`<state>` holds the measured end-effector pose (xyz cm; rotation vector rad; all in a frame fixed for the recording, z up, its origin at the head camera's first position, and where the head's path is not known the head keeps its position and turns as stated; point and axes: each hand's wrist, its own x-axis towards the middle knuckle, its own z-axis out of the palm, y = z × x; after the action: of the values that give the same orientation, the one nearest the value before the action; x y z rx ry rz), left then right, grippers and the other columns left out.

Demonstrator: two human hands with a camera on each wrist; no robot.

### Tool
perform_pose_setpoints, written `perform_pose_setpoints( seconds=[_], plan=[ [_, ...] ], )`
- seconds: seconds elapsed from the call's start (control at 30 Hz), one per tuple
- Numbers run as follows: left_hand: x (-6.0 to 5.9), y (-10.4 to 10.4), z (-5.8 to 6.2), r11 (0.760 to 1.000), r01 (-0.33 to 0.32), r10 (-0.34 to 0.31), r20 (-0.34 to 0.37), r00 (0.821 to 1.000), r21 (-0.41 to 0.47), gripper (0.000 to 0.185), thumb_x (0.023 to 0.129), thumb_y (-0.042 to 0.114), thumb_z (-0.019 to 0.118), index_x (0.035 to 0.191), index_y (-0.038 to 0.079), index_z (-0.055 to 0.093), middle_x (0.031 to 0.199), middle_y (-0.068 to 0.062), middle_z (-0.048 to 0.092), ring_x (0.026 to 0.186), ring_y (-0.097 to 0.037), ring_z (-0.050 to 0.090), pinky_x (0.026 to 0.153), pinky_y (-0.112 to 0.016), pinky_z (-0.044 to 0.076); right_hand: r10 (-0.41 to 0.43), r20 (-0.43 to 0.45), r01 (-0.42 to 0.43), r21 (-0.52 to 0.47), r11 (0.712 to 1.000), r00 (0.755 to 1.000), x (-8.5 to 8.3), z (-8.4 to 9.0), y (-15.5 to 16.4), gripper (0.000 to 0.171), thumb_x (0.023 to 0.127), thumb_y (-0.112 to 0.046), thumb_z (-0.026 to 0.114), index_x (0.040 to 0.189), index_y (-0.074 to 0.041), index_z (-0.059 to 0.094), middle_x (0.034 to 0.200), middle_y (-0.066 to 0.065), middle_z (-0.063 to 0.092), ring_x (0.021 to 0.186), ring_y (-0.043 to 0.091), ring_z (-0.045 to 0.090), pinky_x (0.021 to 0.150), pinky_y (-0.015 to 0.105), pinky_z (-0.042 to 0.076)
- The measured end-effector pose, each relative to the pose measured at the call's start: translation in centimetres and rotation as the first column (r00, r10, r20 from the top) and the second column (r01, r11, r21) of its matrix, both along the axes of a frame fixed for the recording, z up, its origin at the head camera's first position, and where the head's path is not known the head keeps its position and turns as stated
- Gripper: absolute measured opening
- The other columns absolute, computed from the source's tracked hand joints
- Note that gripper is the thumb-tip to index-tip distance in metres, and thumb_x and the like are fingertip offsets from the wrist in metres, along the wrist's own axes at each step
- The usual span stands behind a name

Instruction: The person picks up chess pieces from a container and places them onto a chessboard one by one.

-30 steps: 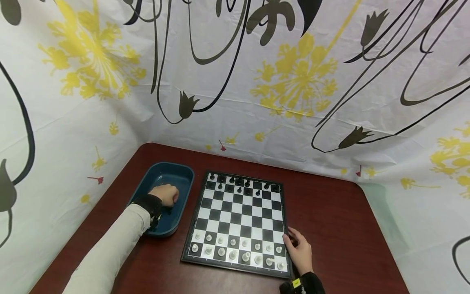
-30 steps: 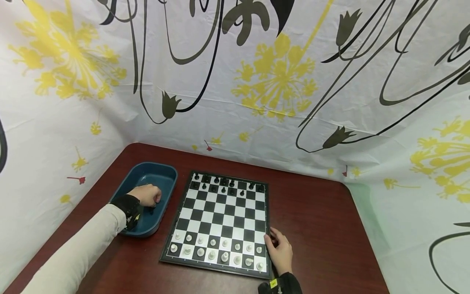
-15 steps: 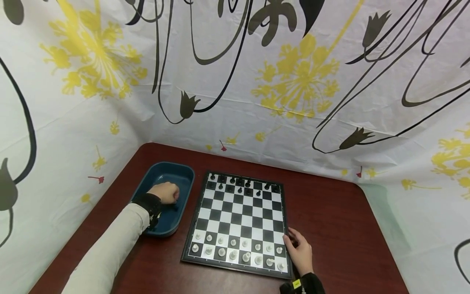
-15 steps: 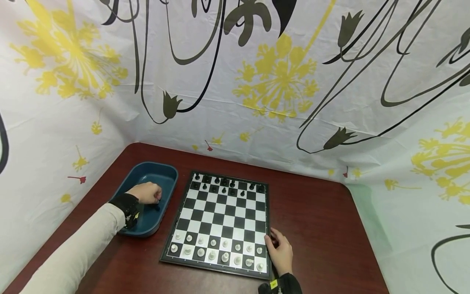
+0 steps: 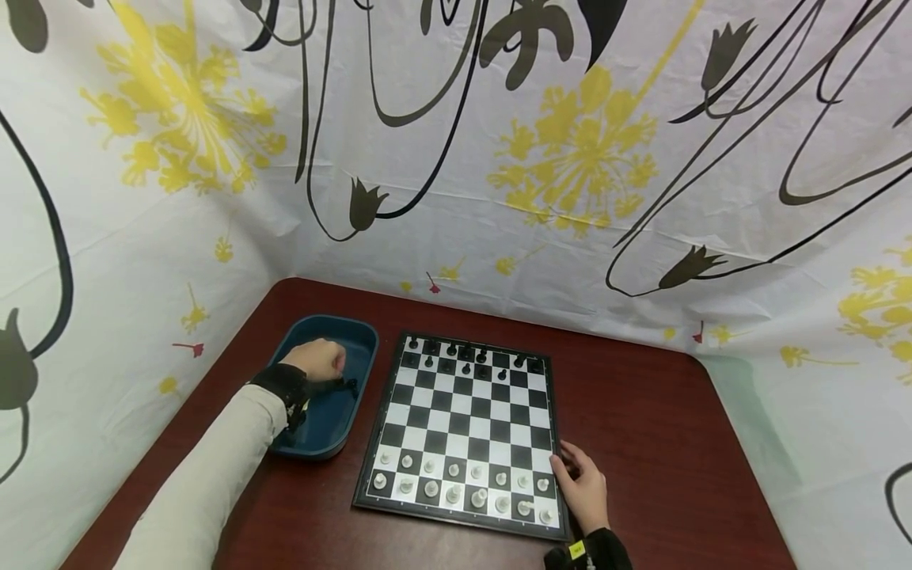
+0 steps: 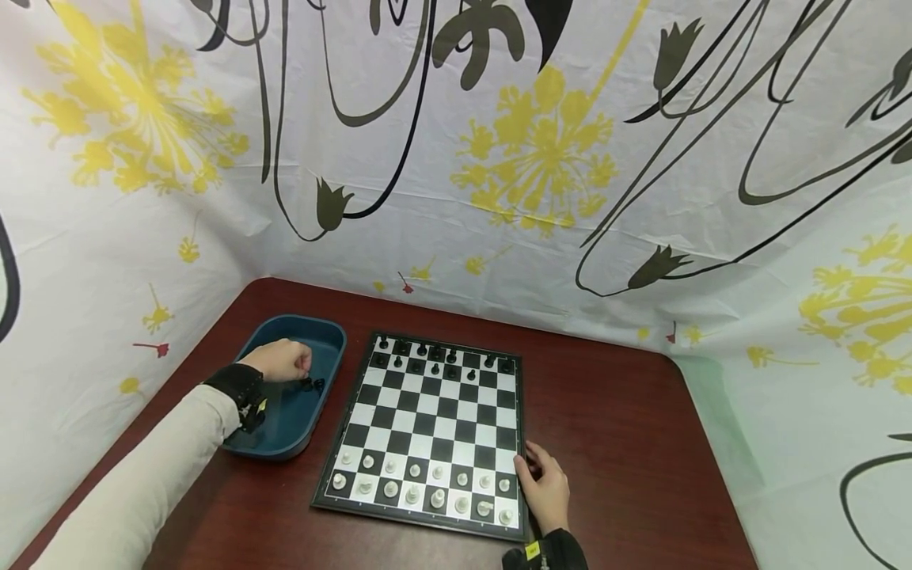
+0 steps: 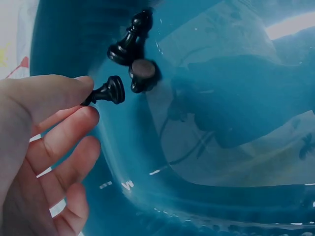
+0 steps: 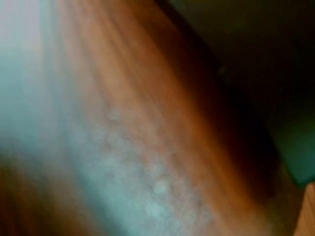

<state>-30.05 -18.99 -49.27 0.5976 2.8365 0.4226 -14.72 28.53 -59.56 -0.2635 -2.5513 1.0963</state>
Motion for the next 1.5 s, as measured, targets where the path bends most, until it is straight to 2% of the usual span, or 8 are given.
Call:
perform_pose_setpoints(
  seconds=[0.17,0.37,0.67,0.8,0.93,1.27,1.5],
  plan=[
    [-0.3,0.2,0.8,1.000,0.019,-0.019,0.008,1.000,0.017,0.011,0.080,0.014,0.062,0.072,0.016,0.056,0.066,0.004,0.053,0.059,-0.012,0.048,0.055,-0.029,0.040,-0.007,0.002,0.007,-0.002,1.000,1.000,0.2,0.1,0.2,0.032,0.081,-0.024,0.068,0.108,-0.008,0.065,0.089,0.004,0.068,0.064,0.003,0.053,0.058,0.023,0.044],
    [-1.0,0.8,2.3,0.999,0.033,-0.033,-0.018,0.999,0.028,0.010,0.083,0.015,0.061,0.074,0.014,0.056,0.064,0.004,0.052,0.057,-0.012,0.047,0.054,-0.028,0.038,-0.019,0.004,0.019,-0.004,1.000,1.000,0.4,0.0,0.4,0.031,0.081,-0.024,0.068,0.108,-0.008,0.065,0.089,0.005,0.068,0.064,0.003,0.053,0.058,0.023,0.044],
    [-1.9,3.1,5.0,0.995,0.033,-0.030,-0.029,0.999,0.092,0.005,0.084,0.015,0.060,0.081,0.011,0.058,0.065,0.002,0.053,0.059,-0.013,0.048,0.057,-0.029,0.040,-0.029,0.013,0.029,0.000,1.000,0.999,0.7,0.3,0.3,0.032,0.081,-0.023,0.068,0.108,-0.006,0.064,0.090,0.006,0.068,0.064,0.003,0.052,0.059,0.023,0.043],
    [-2.2,4.9,6.1,0.997,0.037,-0.034,-0.045,0.998,0.072,0.004,0.084,0.015,0.060,0.084,0.011,0.059,0.071,0.001,0.056,0.063,-0.014,0.050,0.059,-0.030,0.041,-0.022,0.004,0.022,0.011,1.000,1.000,0.6,0.2,0.3,0.032,0.081,-0.023,0.069,0.108,-0.007,0.064,0.089,0.004,0.068,0.065,0.004,0.052,0.059,0.023,0.043],
    [-2.6,6.9,6.6,0.998,0.055,-0.052,-0.056,0.997,0.041,0.004,0.084,0.017,0.061,0.082,0.013,0.059,0.073,0.001,0.057,0.065,-0.014,0.051,0.058,-0.030,0.041,-0.008,0.009,0.008,0.016,1.000,1.000,0.5,0.3,0.2,0.033,0.080,-0.024,0.069,0.109,-0.008,0.064,0.088,0.003,0.068,0.065,0.005,0.052,0.060,0.024,0.042],
    [-3.8,13.1,6.8,0.990,0.142,-0.141,-0.080,0.987,0.007,0.006,0.083,0.020,0.063,0.081,0.016,0.059,0.075,0.003,0.058,0.068,-0.013,0.052,0.061,-0.030,0.043,0.010,0.017,-0.010,-0.004,1.000,1.000,0.5,0.2,-0.1,0.034,0.080,-0.027,0.069,0.110,-0.011,0.064,0.090,0.001,0.067,0.068,0.005,0.053,0.062,0.024,0.044],
    [-4.4,18.5,6.2,0.968,0.250,-0.248,-0.102,0.963,0.009,0.006,0.083,0.019,0.062,0.079,0.019,0.058,0.069,0.006,0.054,0.063,-0.010,0.049,0.058,-0.027,0.041,0.003,-0.016,-0.003,0.002,1.000,1.000,0.6,0.2,-0.1,0.033,0.079,-0.025,0.070,0.109,-0.010,0.064,0.088,-0.001,0.067,0.066,0.003,0.052,0.061,0.024,0.044]
  ],
)
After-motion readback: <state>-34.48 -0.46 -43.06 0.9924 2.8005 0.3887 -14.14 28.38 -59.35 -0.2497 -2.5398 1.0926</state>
